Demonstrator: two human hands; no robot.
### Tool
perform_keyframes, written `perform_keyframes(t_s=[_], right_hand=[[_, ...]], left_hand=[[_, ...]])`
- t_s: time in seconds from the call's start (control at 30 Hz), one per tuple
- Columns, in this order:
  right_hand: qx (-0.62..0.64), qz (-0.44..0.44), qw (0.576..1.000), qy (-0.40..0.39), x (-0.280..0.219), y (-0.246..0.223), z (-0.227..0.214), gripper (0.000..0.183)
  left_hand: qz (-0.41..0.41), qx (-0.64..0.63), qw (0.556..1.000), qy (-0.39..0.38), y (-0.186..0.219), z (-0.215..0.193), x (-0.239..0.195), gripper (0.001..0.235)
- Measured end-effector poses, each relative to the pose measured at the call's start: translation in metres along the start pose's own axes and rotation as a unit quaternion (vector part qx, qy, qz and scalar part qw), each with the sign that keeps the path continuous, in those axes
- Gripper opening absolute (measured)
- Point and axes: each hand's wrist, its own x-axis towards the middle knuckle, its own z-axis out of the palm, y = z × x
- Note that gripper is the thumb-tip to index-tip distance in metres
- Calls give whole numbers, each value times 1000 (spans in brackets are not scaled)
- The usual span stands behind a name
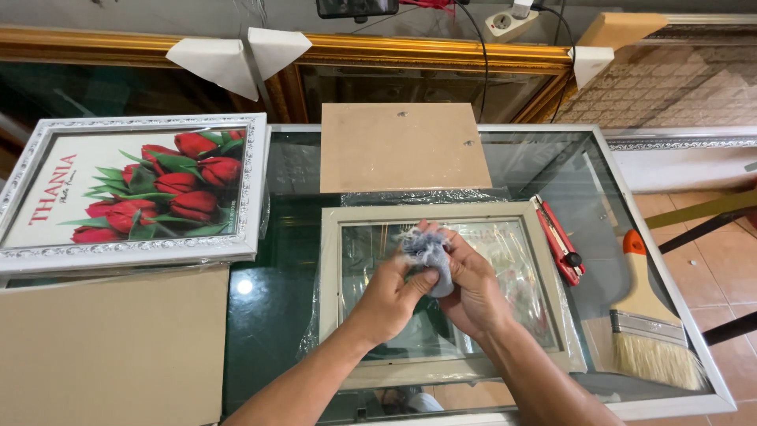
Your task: The person is cleaning the glass and assembling a picture frame for a piece of artwork.
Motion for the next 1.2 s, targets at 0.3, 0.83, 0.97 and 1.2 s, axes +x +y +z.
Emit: perform_keyframes(t_s=[0.3,0.83,0.97,1.2], right_hand=[[-426,-212,873,104,-1,-9,-10,29],[-783,-137,570,208,7,-103,-131,36],[-796,-139,547,221,6,-91,-118,34],[-778,-138,566,233,5,-93,-113,34]], left_hand=[[-124,125,982,66,13,-12,3,26],[-70,712,693,88,4,-70,17,26],[-44,740,667,67,28,-48,11,49],[-104,698,705,73,17,-52,18,28]])
